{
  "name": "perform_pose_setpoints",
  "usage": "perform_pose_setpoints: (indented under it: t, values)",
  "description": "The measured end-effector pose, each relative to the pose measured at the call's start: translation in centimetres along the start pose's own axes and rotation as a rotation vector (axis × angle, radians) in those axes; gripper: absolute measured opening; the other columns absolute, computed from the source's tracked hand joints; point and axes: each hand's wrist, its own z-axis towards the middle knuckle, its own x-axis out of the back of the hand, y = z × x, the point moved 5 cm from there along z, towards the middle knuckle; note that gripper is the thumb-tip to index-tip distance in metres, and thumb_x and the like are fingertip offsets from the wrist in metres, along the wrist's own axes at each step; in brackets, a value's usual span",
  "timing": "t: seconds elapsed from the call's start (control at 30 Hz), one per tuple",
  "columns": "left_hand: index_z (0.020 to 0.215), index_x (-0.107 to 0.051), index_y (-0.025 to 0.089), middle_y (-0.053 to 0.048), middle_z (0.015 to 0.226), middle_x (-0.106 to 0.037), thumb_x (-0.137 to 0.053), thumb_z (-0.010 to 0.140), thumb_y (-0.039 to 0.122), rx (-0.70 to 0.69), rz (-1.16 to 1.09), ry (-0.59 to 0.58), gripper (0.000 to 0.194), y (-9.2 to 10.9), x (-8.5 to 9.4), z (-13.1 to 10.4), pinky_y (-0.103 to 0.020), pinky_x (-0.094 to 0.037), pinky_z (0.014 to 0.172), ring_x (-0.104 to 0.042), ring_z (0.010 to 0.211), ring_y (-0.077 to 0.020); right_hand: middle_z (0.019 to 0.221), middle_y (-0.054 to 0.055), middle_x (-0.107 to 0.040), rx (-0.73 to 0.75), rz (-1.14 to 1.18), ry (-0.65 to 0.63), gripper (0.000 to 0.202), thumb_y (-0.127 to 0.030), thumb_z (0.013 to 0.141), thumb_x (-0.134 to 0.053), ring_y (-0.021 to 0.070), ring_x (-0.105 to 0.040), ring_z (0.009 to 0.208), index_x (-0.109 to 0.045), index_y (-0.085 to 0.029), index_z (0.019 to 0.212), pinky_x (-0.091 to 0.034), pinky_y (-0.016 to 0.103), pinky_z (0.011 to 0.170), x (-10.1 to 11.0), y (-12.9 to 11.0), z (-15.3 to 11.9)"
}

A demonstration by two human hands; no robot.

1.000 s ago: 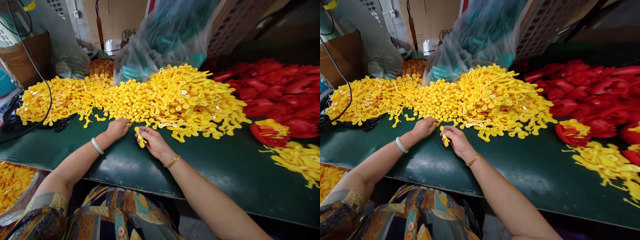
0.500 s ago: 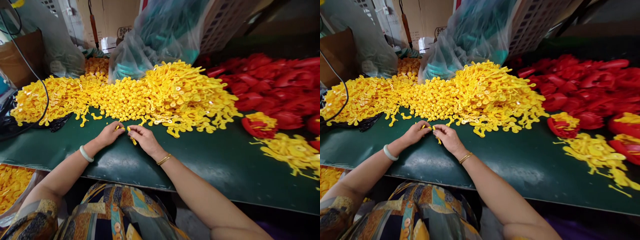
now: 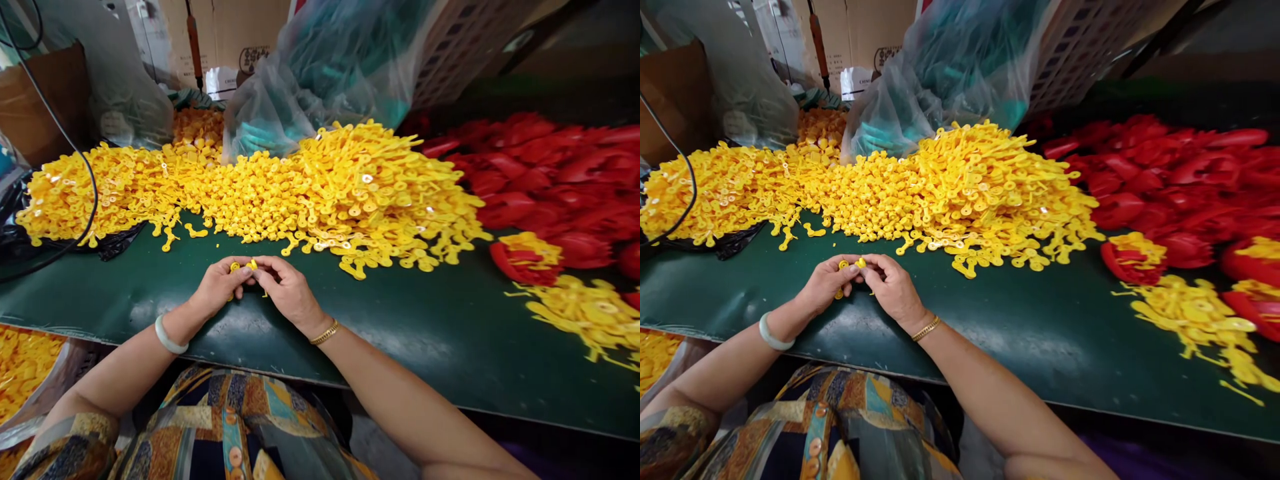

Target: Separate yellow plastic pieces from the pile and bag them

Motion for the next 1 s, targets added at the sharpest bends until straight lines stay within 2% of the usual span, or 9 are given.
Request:
perform_pose_setpoints:
  t: [0.13,0.23,0.43,0.7,1.0]
  values:
    - [0.099,-0.063,0.014,-0.001,0.074,-0.068,-0.080,0.069,0.038,-0.018,-0.075,0.048,0.042,-0.2,0.2,0.0,-0.018,-0.039,0.044,-0.052,0.048,-0.0050,0.095,0.005,-0.071,-0.025,0.003,0.004,0.021,-0.030,0.085,-0.060,0.0183,-0.066,0.084,-0.068,-0.023,0.104,-0.054,0.033,0.082,-0.1,0.0,0.0]
    - [0.096,-0.063,0.014,0.000,0.068,-0.065,-0.079,0.070,0.041,0.013,-0.119,0.049,0.040,-0.4,0.6,0.0,-0.017,-0.037,0.042,-0.052,0.047,-0.0051,0.097,0.004,-0.072,-0.042,0.050,-0.026,0.024,-0.032,0.085,-0.062,0.0186,-0.066,0.086,-0.068,-0.023,0.106,-0.053,0.033,0.082,-0.1,0.2,0.0]
    - [0.105,-0.063,0.014,0.002,0.061,-0.060,-0.075,0.074,0.046,0.045,-0.199,0.020,0.047,-0.1,0.4,-0.1,-0.018,-0.037,0.041,-0.050,0.045,-0.0060,0.097,0.004,-0.073,-0.026,0.055,-0.079,0.026,-0.035,0.086,-0.061,0.0192,-0.066,0.087,-0.070,-0.024,0.108,-0.053,0.033,0.082,-0.1,0.4,0.1]
    - [0.099,-0.059,0.015,0.004,0.057,-0.057,-0.070,0.077,0.050,0.057,-0.244,0.022,0.043,-0.1,0.4,-0.2,-0.018,-0.035,0.040,-0.047,0.042,-0.0059,0.101,0.005,-0.071,0.021,0.022,-0.034,0.027,-0.033,0.085,-0.064,0.0194,-0.065,0.088,-0.069,-0.024,0.109,-0.052,0.034,0.084,0.2,0.2,-0.1]
    - [0.095,-0.059,0.014,0.003,0.053,-0.056,-0.068,0.078,0.052,0.060,-0.226,-0.005,0.042,-0.2,0.0,-0.3,-0.019,-0.033,0.039,-0.045,0.039,-0.0065,0.098,0.003,-0.070,0.094,-0.020,-0.099,0.024,-0.033,0.090,-0.059,0.0175,-0.064,0.087,-0.070,-0.026,0.111,-0.051,0.032,0.084,0.0,-0.6,-0.2]
